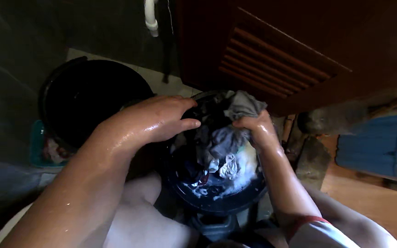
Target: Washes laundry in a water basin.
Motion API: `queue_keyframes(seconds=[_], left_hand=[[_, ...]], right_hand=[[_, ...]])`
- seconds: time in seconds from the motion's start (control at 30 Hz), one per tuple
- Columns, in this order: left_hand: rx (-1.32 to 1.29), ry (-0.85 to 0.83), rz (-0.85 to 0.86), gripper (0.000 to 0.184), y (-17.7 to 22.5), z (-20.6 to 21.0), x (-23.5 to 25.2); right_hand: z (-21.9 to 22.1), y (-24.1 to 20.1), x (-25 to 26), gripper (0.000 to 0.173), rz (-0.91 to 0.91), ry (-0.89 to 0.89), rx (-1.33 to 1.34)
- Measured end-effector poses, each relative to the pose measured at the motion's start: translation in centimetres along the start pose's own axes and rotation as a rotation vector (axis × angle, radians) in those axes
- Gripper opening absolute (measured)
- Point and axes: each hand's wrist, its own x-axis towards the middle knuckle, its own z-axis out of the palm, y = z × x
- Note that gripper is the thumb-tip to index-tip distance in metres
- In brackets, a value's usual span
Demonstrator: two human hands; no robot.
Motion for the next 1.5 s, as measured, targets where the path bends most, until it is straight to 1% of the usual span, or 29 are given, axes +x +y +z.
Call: queue_keyframes(seconds=[0.07, 0.1, 0.17, 0.2, 0.23, 0.27, 0.33, 0.4, 0.43, 0.47, 0.53, 0.57, 0.6, 0.67, 0.7, 0.73, 0.8, 0.87, 0.97, 1.0, 1.07, 1.13, 1.17, 1.23, 1.27, 1.33, 1.4, 1.43, 1.5], left_hand=[[-0.009, -0.008, 0.001, 0.056, 0.0, 0.1, 0.4], [-0.009, -0.019, -0.003, 0.056, 0.1, 0.2, 0.6], [-0.014, -0.035, -0.003, 0.056, 0.2, 0.4, 0.9], [-0.021, -0.033, 0.002, 0.055, 0.2, 0.6, 1.1], [-0.024, -0.022, 0.01, 0.055, 0.1, 0.6, 1.2], [-0.023, -0.013, 0.018, 0.055, -0.1, 0.6, 1.3], [-0.024, -0.023, 0.025, 0.054, -0.3, 0.8, 1.3], [-0.014, -0.022, 0.02, 0.054, -0.2, 0.8, 1.2], [-0.005, -0.021, 0.014, 0.054, -0.2, 0.7, 1.2], [0.003, -0.023, 0.012, 0.055, 0.0, 0.7, 1.3], [0.011, -0.022, 0.022, 0.054, 0.4, 1.0, 1.4], [0.007, -0.027, 0.024, 0.054, 0.7, 1.0, 1.4], [0.002, -0.037, 0.024, 0.054, 1.1, 1.1, 1.3], [0.006, -0.056, 0.025, 0.055, 1.5, 1.2, 1.1], [0.014, -0.062, 0.025, 0.055, 1.6, 1.3, 1.0], [0.023, -0.06, 0.025, 0.055, 1.5, 1.4, 0.9], [0.032, -0.037, 0.02, 0.055, 1.1, 1.3, 0.8], [0.035, -0.012, 0.013, 0.055, 0.5, 1.0, 0.9], [0.029, 0.003, 0.012, 0.054, 0.1, 1.4, 0.9], [0.035, -0.001, 0.011, 0.055, 0.0, 1.5, 0.9], [0.053, -0.01, 0.01, 0.056, 0.0, 1.7, 0.8], [0.057, 0.007, 0.028, 0.054, -0.1, 1.8, 0.8], [0.059, 0.024, 0.037, 0.054, -0.3, 1.7, 0.9], [0.044, 0.01, 0.03, 0.054, -0.5, 1.5, 1.0], [0.032, 0.008, 0.028, 0.054, -0.6, 1.5, 1.0], [0.026, 0.019, 0.034, 0.053, -0.8, 1.3, 1.0], [0.017, 0.041, 0.054, 0.052, -1.1, 1.4, 0.8], [0.019, 0.06, 0.07, 0.052, -1.3, 1.6, 0.7], [0.022, 0.078, 0.072, 0.052, -1.9, 2.0, 0.5]], right_hand=[[0.2, 4.0, 3.5, 0.055, 0.061, 0.044, -0.423], [0.4, 7.1, 5.3, 0.061, 0.11, 0.02, -0.627], [0.2, 13.5, 7.6, 0.085, 0.238, -0.17, -0.879], [-0.3, 15.7, 8.1, 0.096, 0.291, -0.256, -0.883], [-1.2, 16.7, 8.4, 0.102, 0.308, -0.277, -0.788], [-2.3, 17.1, 8.2, 0.101, 0.307, -0.25, -0.62], [-4.9, 17.4, 5.2, 0.082, 0.298, -0.08, -0.339], [-6.9, 18.9, 1.2, 0.052, 0.377, 0.13, -0.327], [-7.4, 20.8, -0.5, 0.048, 0.484, 0.147, -0.317], [-7.3, 22.7, -2.4, 0.055, 0.59, 0.098, -0.262], [-4.8, 26.0, -5.2, 0.087, 0.658, 0.004, -0.146], [-3.1, 27.2, -5.6, 0.096, 0.641, 0.005, -0.105], [-1.4, 28.1, -5.6, 0.094, 0.614, 0.055, -0.088], [0.8, 27.8, -4.8, 0.065, 0.626, 0.175, -0.146], [1.3, 27.0, -4.6, 0.053, 0.653, 0.193, -0.188], [1.6, 26.1, -4.6, 0.044, 0.651, 0.202, -0.197], [1.7, 23.5, -5.0, 0.032, 0.564, 0.236, -0.088], [2.1, 19.6, -5.1, 0.027, 0.466, 0.269, 0.096], [2.9, 12.8, -4.5, 0.03, 0.376, 0.261, 0.332], [3.1, 11.2, -3.7, 0.031, 0.353, 0.248, 0.346], [3.3, 10.0, -2.2, 0.031, 0.304, 0.205, 0.328], [3.7, 10.9, -0.9, 0.035, 0.285, 0.153, 0.26], [3.8, 11.8, -0.3, 0.04, 0.297, 0.086, 0.183], [3.0, 13.0, 0.3, 0.054, 0.381, -0.084, -0.033], [2.1, 13.3, 0.4, 0.056, 0.415, -0.103, -0.119], [-1.3, 14.9, 0.4, 0.048, 0.437, 0.023, -0.291], [-6.3, 18.8, -0.5, 0.045, 0.511, 0.168, -0.534], [-9.0, 21.7, -1.4, 0.052, 0.573, 0.202, -0.658], [-12.5, 27.8, -4.0, 0.08, 0.708, 0.17, -0.812]])
